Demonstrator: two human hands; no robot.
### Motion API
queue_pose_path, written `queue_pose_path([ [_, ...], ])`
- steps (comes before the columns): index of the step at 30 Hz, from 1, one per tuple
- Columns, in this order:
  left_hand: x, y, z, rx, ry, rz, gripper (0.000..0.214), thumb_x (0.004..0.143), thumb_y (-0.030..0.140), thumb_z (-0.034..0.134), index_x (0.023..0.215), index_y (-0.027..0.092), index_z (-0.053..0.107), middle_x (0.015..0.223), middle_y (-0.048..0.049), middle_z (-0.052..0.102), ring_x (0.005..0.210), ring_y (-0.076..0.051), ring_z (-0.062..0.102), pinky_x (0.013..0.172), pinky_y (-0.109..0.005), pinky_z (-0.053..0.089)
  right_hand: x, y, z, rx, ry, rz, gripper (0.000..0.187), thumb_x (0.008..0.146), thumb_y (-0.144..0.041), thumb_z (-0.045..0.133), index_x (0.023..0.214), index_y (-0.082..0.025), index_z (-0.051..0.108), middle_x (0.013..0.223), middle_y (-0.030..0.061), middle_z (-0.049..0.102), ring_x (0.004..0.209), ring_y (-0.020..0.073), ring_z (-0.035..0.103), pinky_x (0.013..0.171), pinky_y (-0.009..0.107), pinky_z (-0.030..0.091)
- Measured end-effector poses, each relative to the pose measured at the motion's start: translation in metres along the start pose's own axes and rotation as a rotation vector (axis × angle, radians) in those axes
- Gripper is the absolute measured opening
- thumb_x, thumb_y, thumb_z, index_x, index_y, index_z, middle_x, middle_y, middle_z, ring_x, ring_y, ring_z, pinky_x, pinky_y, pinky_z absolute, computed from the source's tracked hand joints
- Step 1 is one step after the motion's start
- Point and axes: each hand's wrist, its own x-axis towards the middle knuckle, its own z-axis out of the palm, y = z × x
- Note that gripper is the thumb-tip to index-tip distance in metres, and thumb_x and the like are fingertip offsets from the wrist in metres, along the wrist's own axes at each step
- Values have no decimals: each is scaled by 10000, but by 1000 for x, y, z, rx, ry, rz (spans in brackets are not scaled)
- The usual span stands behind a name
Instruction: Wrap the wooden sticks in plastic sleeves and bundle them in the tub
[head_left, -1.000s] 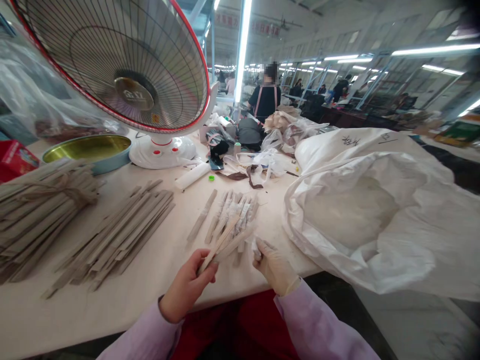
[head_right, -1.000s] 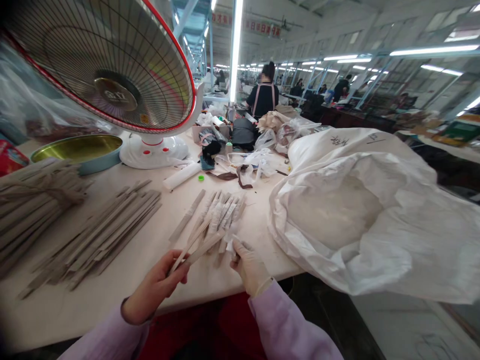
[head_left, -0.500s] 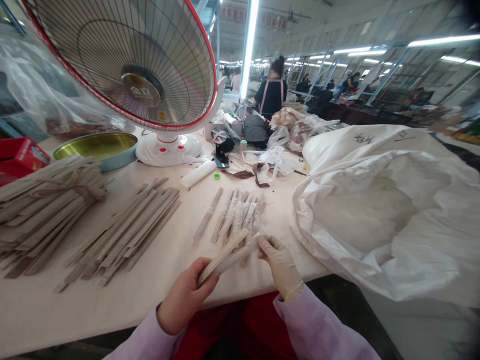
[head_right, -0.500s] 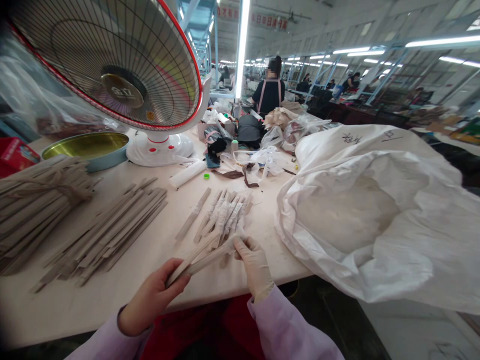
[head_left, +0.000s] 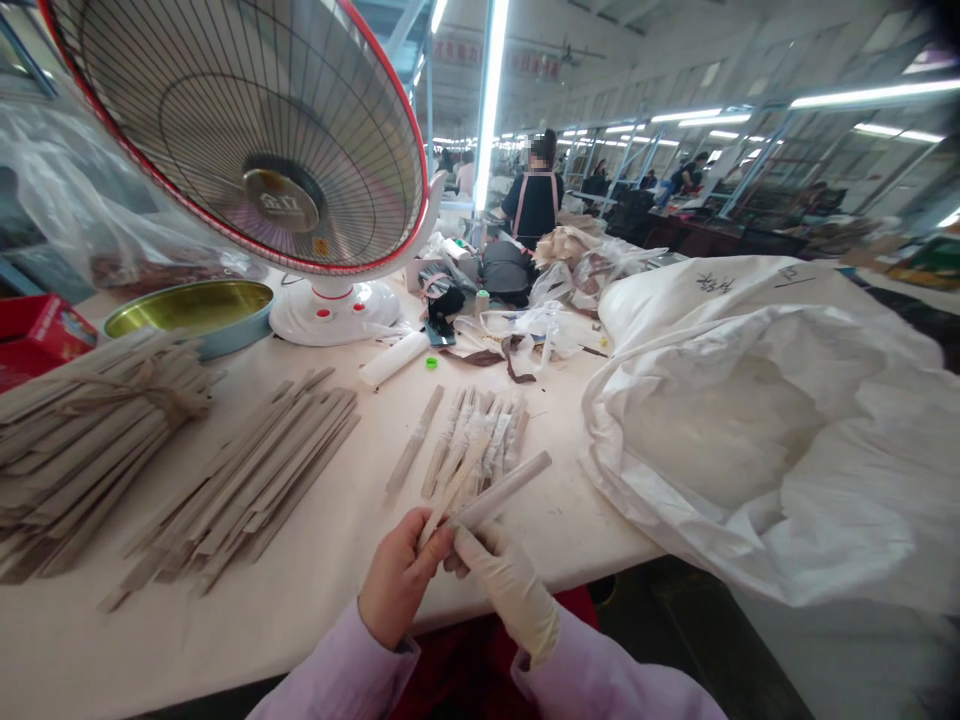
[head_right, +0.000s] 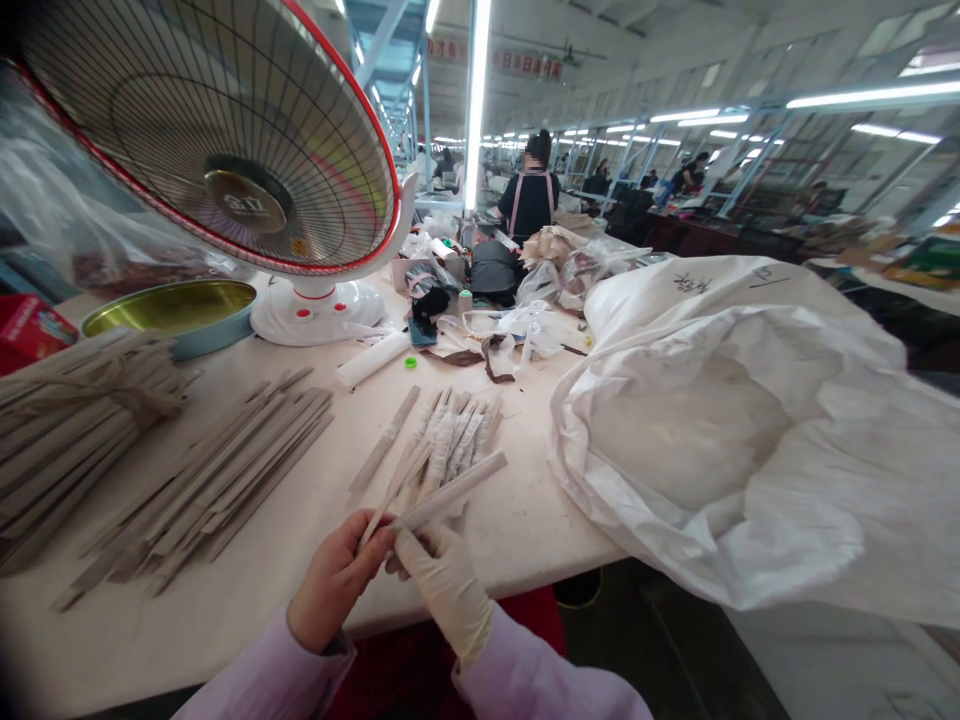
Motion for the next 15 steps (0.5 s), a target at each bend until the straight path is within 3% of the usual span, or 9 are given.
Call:
queue_pose_path([
  [2, 0, -2, -7, 52, 2, 1, 307, 751, 459, 501, 667, 165, 521, 518, 61, 378, 494, -90, 356, 477, -203, 314, 3, -8, -6, 37, 27, -39, 470, 645, -605, 596, 728, -148, 663, 455, -31, 465, 460, 106, 414, 471, 251, 313],
  [5, 0, -5, -8, 103, 16, 3, 303, 744, 443, 512, 603, 175, 490, 520, 60, 362, 508, -94, 351, 488, -205, 309, 6, -13, -7, 171, 180, -105, 466, 742, -585, 513, 843, -156, 666, 422, -69, 343, 430, 84, 321, 453, 234, 270],
  [8, 2, -4, 0, 78, 58, 31, 292, 767, 441, 477, 640, 179, 500, 541, 53, 398, 533, -105, 375, 520, -213, 334, 5, -5, 5, 192, 69, -26, 463, 750, -576, 513, 753, -139, 665, 402, -68, 330, 411, 74, 287, 444, 235, 235],
  [11, 2, -4, 1, 78, 2, 36, 319, 766, 471, 464, 644, 178, 502, 540, 51, 400, 532, -109, 380, 519, -218, 340, 3, -1, 7, 167, -60, -15, 473, 742, -578, 524, 759, -127, 668, 394, -64, 337, 413, 73, 284, 448, 235, 226],
  [15, -3, -7, 0, 133, -26, 24, 362, 763, 507, 459, 597, 186, 453, 519, 59, 354, 504, -100, 358, 488, -211, 319, 2, -8, 1, 338, 73, -23, 516, 736, -614, 492, 879, -148, 659, 406, -82, 285, 413, 78, 275, 439, 226, 245],
])
